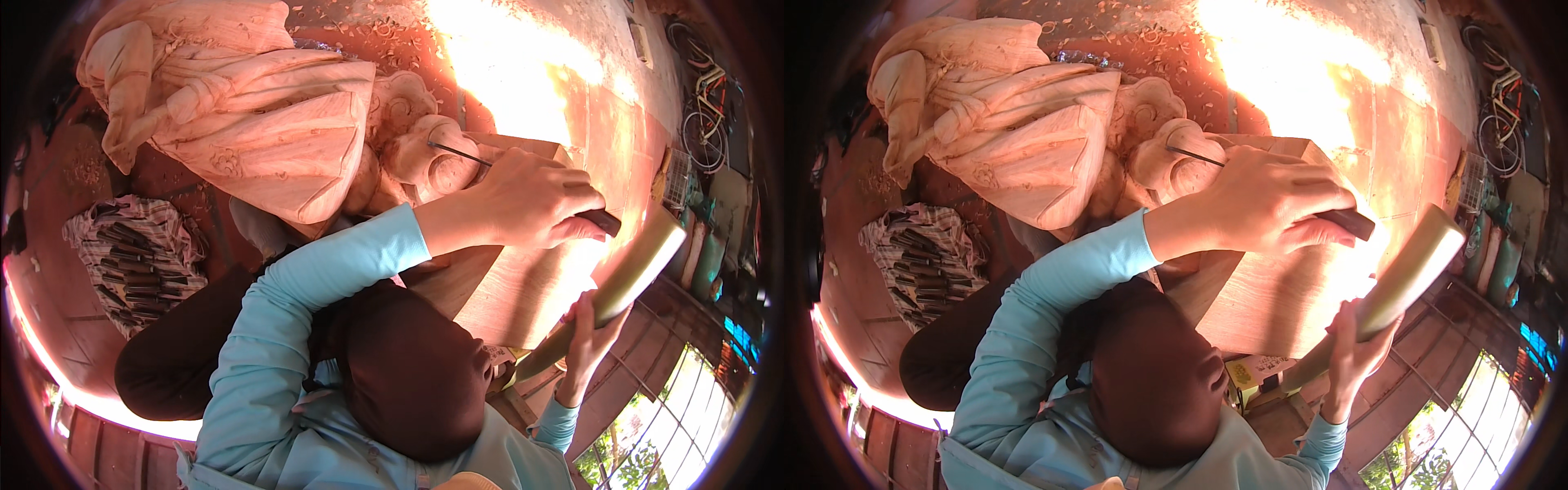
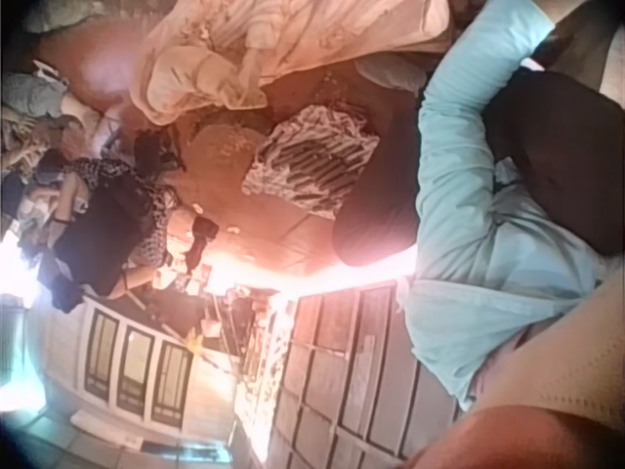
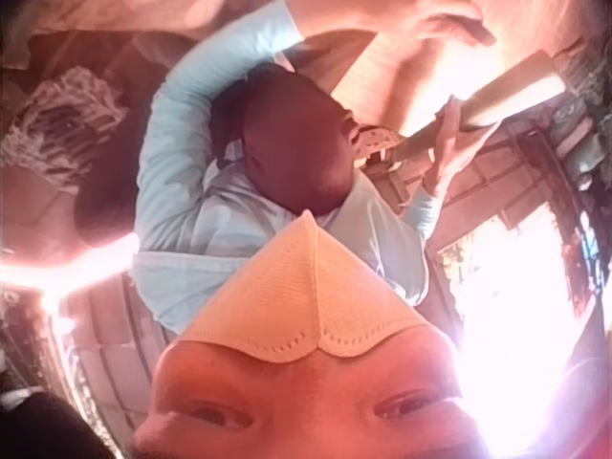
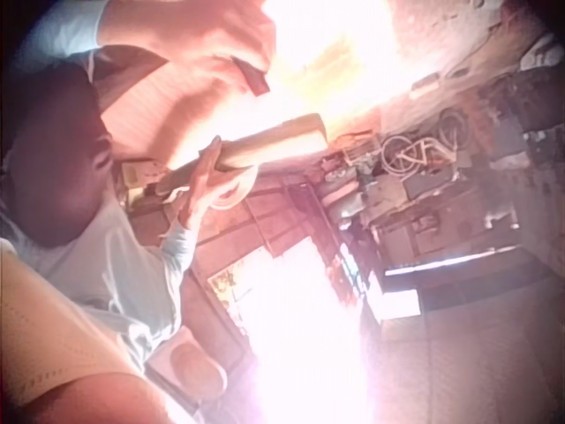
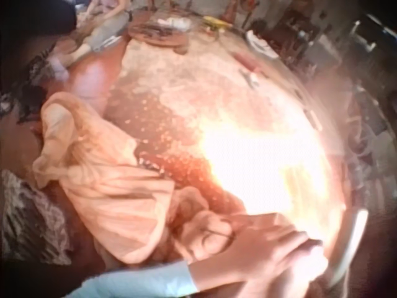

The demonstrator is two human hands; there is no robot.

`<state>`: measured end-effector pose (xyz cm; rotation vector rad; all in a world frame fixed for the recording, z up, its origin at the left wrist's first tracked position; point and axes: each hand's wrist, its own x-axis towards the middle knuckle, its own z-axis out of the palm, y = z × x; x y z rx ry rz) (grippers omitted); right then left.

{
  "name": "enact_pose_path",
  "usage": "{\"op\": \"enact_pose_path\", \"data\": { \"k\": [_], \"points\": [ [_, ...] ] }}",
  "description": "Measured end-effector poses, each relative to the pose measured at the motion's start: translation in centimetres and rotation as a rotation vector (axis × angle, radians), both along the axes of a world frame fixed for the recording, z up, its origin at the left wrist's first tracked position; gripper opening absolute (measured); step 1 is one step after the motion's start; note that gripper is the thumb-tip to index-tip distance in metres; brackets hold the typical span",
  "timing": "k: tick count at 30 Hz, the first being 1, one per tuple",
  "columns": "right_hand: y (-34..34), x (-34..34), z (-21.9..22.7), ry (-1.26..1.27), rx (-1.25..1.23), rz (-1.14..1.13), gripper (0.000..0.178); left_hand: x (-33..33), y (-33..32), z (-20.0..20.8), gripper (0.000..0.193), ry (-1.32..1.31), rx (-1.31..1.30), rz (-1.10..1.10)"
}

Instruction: The person carves a wooden statue using a chisel and a mallet. They repeatedly strike the chisel to shape the wood, occasionally pausing to select a different chisel from a nearby cloth bundle.

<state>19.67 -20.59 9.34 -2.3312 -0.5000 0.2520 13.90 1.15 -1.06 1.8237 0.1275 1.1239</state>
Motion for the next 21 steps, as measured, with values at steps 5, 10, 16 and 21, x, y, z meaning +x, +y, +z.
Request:
{"op": "enact_pose_path", "data": {
  "k": [5, 10, 16, 21],
  "points": [
    [1.1, 0.2, 0.4, -0.035, -0.146, 0.039, 0.052, 0.8, 0.3, -0.1, 0.029, -0.096, -0.004, 0.139],
    [2.5, 0.9, 1.0, -0.147, -0.386, 0.124, 0.06, 1.7, 0.5, -0.2, 0.028, -0.084, -0.082, 0.196],
    [3.7, 2.7, 1.8, 0.056, 0.014, 0.027, 0.056, 2.4, 1.0, 0.0, 0.023, -0.023, -0.112, 0.319],
    [3.4, 5.7, 1.4, -0.181, -0.363, 0.237, 0.072, 3.4, 1.0, -0.9, 0.02, 0.006, -0.101, 0.383]
  ]
}}
